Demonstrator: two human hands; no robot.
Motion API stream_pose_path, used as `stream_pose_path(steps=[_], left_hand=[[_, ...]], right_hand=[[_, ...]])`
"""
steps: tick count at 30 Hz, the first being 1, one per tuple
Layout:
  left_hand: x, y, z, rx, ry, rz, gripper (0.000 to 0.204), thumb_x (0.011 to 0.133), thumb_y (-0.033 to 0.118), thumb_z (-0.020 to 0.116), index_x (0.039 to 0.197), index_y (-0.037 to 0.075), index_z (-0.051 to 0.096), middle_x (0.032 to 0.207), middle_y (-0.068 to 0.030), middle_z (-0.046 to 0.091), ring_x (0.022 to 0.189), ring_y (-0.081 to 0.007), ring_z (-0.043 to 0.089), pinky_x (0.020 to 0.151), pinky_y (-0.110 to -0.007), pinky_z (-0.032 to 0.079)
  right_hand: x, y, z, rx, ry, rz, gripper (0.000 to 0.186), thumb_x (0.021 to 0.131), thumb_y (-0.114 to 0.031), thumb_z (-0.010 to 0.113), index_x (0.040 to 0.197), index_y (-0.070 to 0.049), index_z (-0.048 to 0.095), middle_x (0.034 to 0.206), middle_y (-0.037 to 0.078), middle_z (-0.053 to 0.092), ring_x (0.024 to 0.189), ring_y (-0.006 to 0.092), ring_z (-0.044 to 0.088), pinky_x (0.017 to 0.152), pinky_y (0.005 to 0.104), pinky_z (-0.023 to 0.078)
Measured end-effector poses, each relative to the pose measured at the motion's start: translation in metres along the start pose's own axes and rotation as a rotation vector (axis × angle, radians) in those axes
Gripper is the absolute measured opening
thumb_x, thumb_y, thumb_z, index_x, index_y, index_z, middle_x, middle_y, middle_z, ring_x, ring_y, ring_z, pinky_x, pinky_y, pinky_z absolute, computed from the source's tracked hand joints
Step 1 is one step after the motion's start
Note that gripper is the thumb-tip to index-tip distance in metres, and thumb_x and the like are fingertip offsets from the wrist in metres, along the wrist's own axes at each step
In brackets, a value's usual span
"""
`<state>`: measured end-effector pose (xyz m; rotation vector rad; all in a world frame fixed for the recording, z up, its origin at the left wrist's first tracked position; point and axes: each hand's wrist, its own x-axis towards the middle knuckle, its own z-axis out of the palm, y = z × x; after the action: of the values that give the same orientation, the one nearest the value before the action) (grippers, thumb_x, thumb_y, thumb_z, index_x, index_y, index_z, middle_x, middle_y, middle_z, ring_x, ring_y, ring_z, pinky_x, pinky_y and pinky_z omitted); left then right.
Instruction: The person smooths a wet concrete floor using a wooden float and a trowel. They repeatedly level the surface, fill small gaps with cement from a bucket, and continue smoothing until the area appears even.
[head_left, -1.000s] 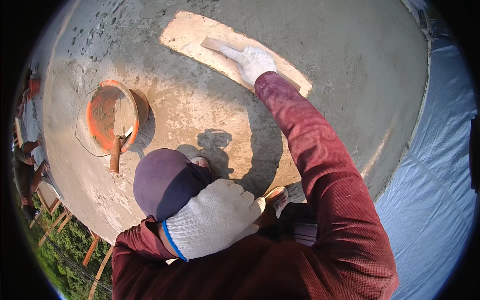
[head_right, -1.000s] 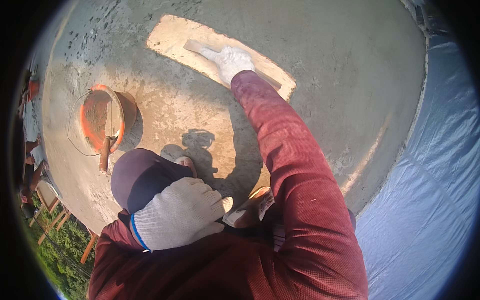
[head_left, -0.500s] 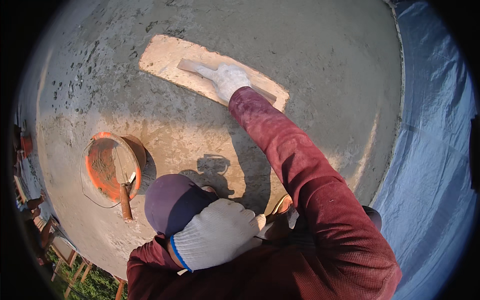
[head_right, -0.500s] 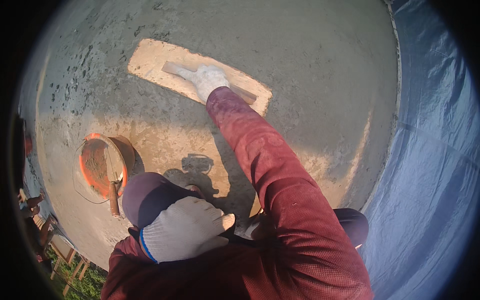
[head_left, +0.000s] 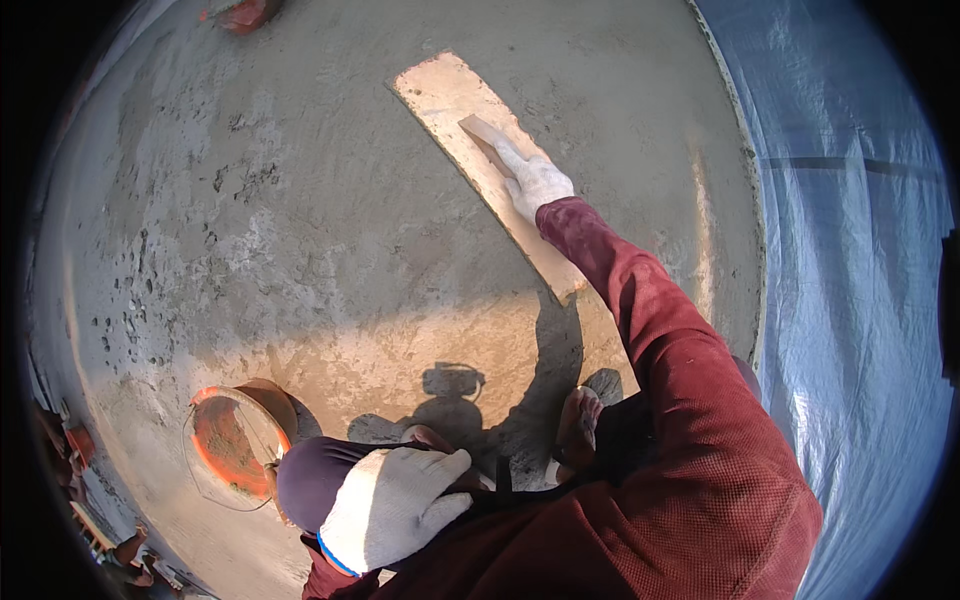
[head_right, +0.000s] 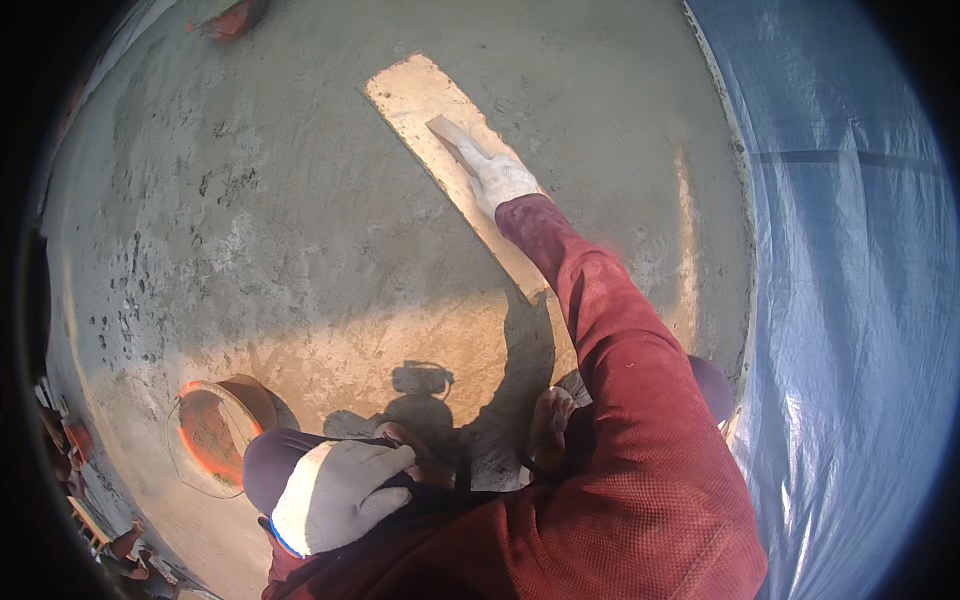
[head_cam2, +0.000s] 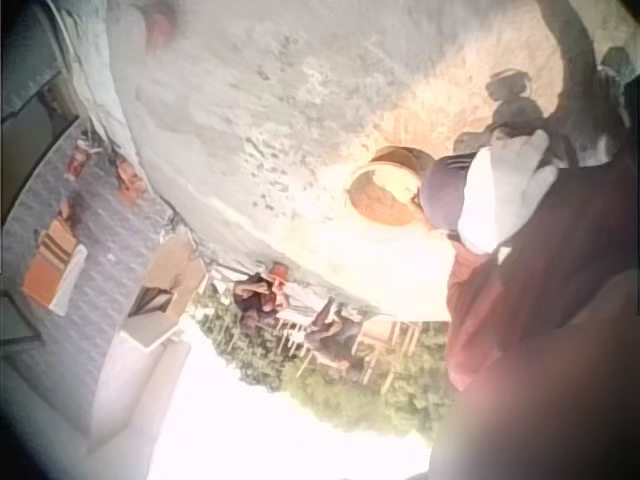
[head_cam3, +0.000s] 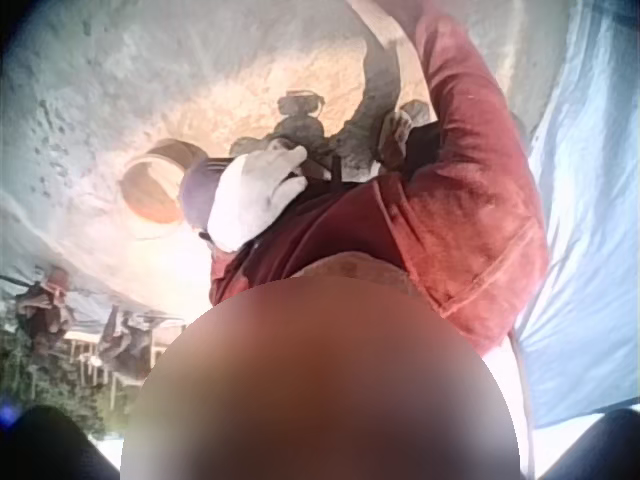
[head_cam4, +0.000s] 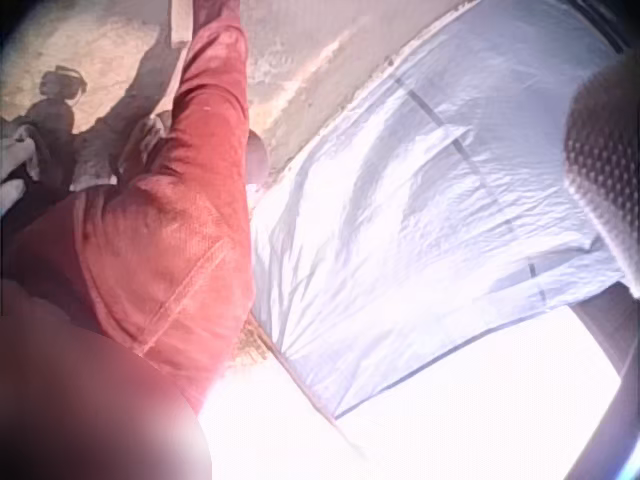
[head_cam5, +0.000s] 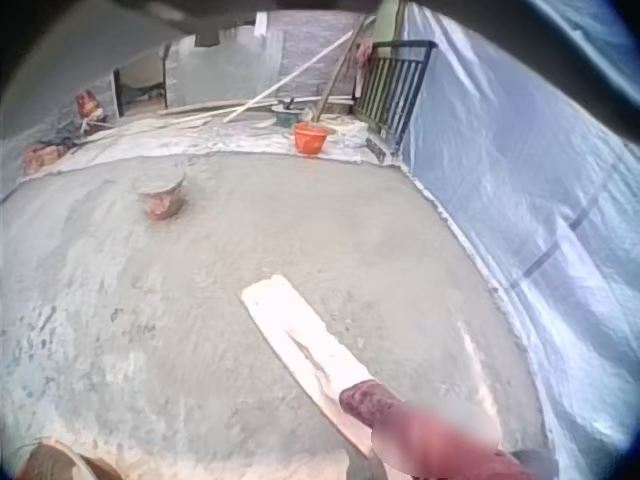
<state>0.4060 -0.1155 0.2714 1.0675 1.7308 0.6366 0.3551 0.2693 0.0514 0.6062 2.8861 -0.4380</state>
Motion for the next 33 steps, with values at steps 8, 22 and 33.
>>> stream_pose_path(steps=[8, 22, 33], left_hand=[[0.011, 0.009, 0.001, -0.088, 0.117, 0.089, 0.045, 0.091, 0.028, 0.075, 0.128, 0.004, 0.071, 0.11, -0.0174, 0.075, 0.097, -0.0379, 0.071, 0.083, -0.046, 0.057], [0.04, -0.02, -0.002, -0.334, 0.39, -0.54, 0.046, 0.108, 0.027, 0.061, 0.136, -0.01, 0.063, 0.119, -0.0161, 0.073, 0.113, -0.0213, 0.067, 0.102, -0.033, 0.051], [0.071, -0.057, -0.064, -0.271, 0.491, -0.535, 0.048, 0.111, 0.036, 0.06, 0.141, -0.001, 0.063, 0.113, -0.0077, 0.073, 0.096, -0.014, 0.068, 0.089, -0.031, 0.057]], right_hand=[[0.018, 0.051, 0.019, -0.05, 0.015, 0.046, 0.077, 0.098, -0.023, 0.063, 0.165, -0.041, 0.028, 0.114, 0.022, 0.07, 0.107, 0.0408, 0.072, 0.092, 0.0546, 0.058], [-0.061, 0.18, -0.016, 0.128, -0.045, 0.086, 0.082, 0.097, -0.007, 0.055, 0.164, -0.045, 0.028, 0.104, 0.022, 0.072, 0.096, 0.041, 0.074, 0.08, 0.0538, 0.06], [-0.233, 0.362, 0.0, 0.208, 0.271, 0.835, 0.074, 0.095, -0.016, 0.061, 0.161, -0.035, 0.035, 0.116, 0.025, 0.069, 0.106, 0.0433, 0.072, 0.089, 0.0552, 0.058]])
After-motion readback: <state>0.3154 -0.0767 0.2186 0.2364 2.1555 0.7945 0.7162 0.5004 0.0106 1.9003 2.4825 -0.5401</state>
